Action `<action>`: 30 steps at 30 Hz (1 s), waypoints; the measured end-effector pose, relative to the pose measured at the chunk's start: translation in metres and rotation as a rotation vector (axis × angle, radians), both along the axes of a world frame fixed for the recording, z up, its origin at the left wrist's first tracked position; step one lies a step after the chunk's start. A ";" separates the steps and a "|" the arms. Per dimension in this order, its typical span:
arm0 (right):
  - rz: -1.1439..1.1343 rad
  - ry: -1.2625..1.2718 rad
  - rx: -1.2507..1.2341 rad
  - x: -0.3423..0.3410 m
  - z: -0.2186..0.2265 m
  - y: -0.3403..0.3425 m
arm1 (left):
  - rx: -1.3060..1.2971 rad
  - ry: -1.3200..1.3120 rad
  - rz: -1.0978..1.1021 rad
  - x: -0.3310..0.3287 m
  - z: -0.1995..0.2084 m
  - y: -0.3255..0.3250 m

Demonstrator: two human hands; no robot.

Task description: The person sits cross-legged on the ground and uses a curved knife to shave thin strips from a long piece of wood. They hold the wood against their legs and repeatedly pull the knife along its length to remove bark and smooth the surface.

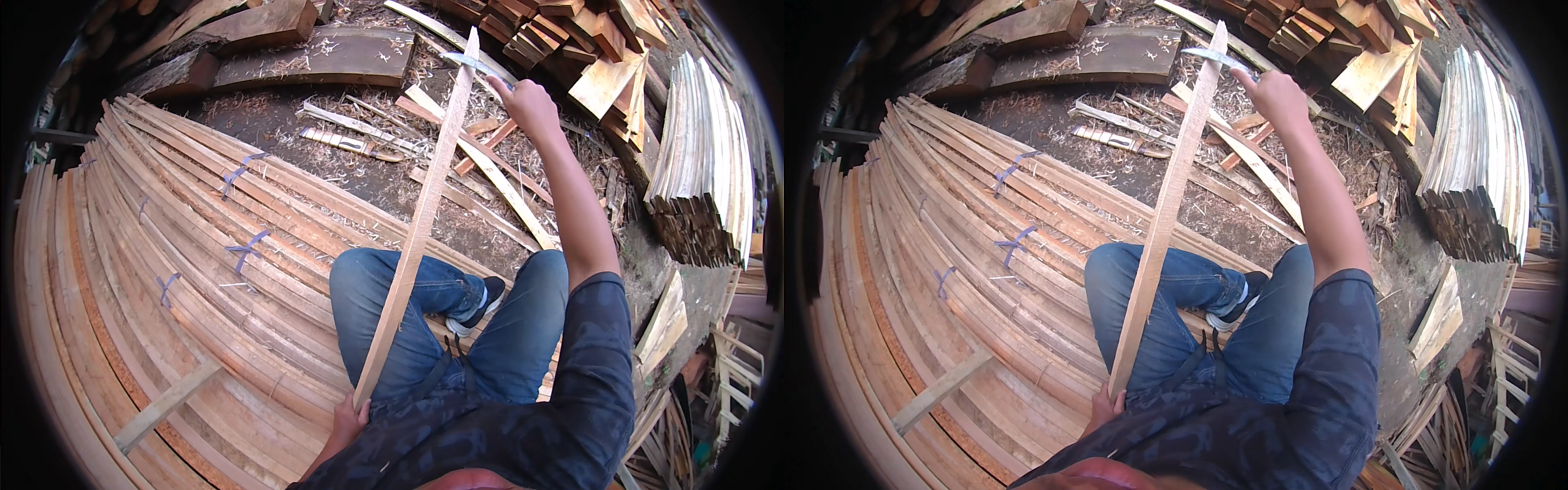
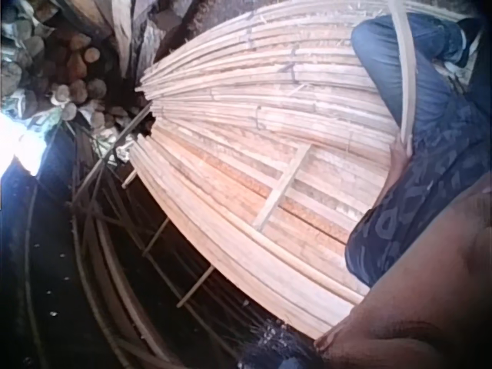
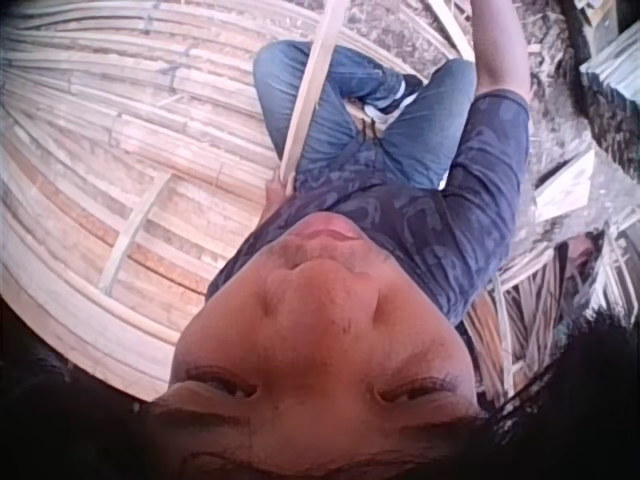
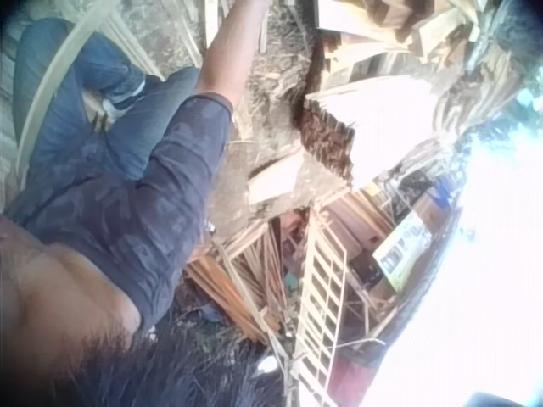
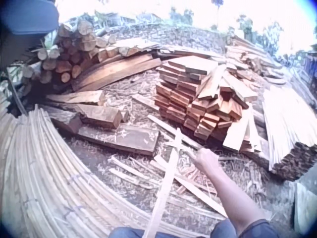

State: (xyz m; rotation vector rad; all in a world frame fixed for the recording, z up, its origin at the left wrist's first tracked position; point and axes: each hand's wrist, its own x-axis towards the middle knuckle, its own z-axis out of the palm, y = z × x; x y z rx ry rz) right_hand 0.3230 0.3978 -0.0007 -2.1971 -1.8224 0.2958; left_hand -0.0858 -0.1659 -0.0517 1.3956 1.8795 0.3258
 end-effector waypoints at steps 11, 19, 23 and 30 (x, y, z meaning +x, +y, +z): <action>-0.187 0.096 0.004 0.100 -0.012 -0.033 | -0.015 0.003 0.000 0.007 0.004 0.002; 0.238 0.024 -0.021 -0.017 -0.002 -0.030 | -0.019 0.011 0.061 0.011 0.005 0.000; -0.093 0.061 -0.029 0.036 0.001 0.032 | -0.045 0.011 0.055 0.010 0.005 0.005; -0.175 0.108 0.013 0.067 0.003 0.041 | -0.055 0.023 0.051 0.013 0.006 0.004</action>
